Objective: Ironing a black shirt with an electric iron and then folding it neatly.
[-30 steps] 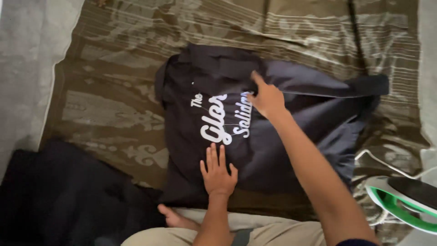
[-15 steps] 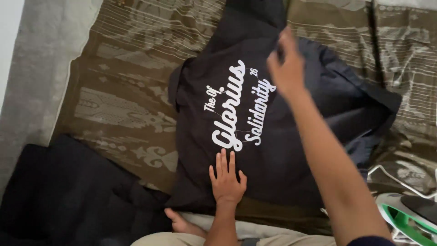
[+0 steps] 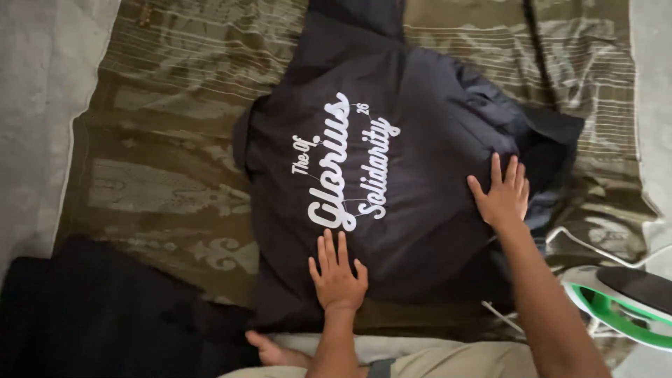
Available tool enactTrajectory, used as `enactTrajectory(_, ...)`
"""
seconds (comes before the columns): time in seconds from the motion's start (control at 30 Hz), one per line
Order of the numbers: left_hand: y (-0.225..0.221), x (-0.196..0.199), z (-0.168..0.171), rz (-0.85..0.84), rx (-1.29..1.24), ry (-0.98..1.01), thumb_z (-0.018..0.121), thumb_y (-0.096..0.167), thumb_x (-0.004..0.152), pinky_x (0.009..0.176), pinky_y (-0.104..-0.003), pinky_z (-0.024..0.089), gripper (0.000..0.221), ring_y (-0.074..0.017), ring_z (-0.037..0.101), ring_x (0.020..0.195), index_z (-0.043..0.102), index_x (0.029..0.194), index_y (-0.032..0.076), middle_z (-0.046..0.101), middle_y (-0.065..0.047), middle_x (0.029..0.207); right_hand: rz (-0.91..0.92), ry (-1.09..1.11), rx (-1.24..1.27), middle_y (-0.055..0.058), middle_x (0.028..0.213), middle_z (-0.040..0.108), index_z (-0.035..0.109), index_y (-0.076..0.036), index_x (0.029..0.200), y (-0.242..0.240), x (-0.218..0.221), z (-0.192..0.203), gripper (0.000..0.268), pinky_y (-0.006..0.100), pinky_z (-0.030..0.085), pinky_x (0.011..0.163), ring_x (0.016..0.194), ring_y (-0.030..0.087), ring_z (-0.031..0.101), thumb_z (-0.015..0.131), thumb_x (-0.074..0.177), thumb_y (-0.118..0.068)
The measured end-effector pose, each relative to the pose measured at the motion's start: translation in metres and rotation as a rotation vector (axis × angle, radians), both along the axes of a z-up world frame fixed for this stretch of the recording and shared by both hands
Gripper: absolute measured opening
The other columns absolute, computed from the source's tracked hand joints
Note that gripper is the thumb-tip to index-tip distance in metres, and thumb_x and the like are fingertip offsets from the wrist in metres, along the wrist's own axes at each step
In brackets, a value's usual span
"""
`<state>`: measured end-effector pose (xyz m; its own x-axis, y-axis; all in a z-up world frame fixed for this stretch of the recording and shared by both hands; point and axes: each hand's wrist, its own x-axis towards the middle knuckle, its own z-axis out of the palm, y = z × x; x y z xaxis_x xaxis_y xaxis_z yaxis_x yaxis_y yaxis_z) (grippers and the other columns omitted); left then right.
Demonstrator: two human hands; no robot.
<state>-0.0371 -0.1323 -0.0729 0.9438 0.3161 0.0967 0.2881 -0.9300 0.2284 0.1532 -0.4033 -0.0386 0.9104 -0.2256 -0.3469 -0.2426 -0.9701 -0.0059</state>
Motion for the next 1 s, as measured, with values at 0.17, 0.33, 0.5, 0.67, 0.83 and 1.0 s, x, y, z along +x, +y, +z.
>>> enactTrajectory(0.17,-0.003,-0.001,-0.003,0.009,0.005,-0.056,0.044,0.033,0.075,0.1,-0.048,0.028,0.064,-0.0211,0.031,0.134,0.037,0.138,0.022,0.031,-0.006,0.147,0.096,-0.238,0.028,0.038,0.138,0.021,0.025,-0.007,0.144,0.022,-0.059,-0.036,0.071,0.06,0.023,0.099,0.128,0.051,0.024,0.043,0.089,-0.049)
enactTrajectory(0.33,0.0,-0.006,0.006,-0.038,-0.052,-0.016,0.045,0.033,0.077,0.099,-0.051,0.03,0.064,-0.0239,0.028,0.135,0.035,0.138,0.019,0.027,-0.008,0.148,0.349,-0.133,0.015,0.033,0.14,0.027,0.031,-0.011,0.141,0.057,-0.147,-0.003,0.073,0.061,0.03,0.097,0.13,0.048,0.028,0.05,0.082,-0.049)
enactTrajectory(0.5,0.045,0.0,0.028,-0.273,-0.192,0.181,0.049,0.031,0.08,0.086,-0.051,0.042,0.052,-0.0251,0.039,0.128,0.049,0.131,0.02,0.043,-0.007,0.138,0.269,0.085,0.372,0.021,0.132,0.046,0.051,-0.01,0.128,0.03,-0.168,0.036,0.057,0.047,0.038,0.099,0.126,0.036,0.042,0.058,0.081,-0.04)
enactTrajectory(0.67,0.118,0.006,0.014,0.299,-0.331,0.149,0.063,0.03,0.072,0.076,-0.054,0.046,0.061,-0.037,0.051,0.11,0.046,0.129,0.016,0.045,-0.017,0.123,0.124,0.022,-0.043,0.016,0.136,0.043,0.04,-0.024,0.138,-0.028,-0.185,0.018,0.086,0.051,0.039,0.091,0.124,0.033,0.043,0.069,0.064,-0.057)
enactTrajectory(0.83,0.152,0.017,-0.115,0.456,-0.551,0.366,0.069,0.054,0.063,0.068,-0.053,0.05,0.061,-0.0327,0.061,0.098,0.058,0.113,0.02,0.062,-0.01,0.102,-0.211,0.028,0.059,0.016,0.13,0.045,0.026,-0.026,0.142,-0.03,-0.185,0.017,0.081,0.05,0.026,0.101,0.121,0.034,0.046,0.069,0.074,-0.039)
enactTrajectory(1.0,0.102,-0.008,0.036,0.286,-0.695,0.319,0.05,0.041,0.088,0.087,-0.049,0.047,0.054,-0.0343,0.053,0.111,0.05,0.125,0.002,0.056,-0.02,0.117,-0.418,-0.107,0.232,0.009,0.097,0.064,0.06,-0.023,0.115,-0.103,-0.166,-0.104,0.048,0.048,0.044,0.074,0.094,0.033,0.062,0.06,0.073,-0.047)
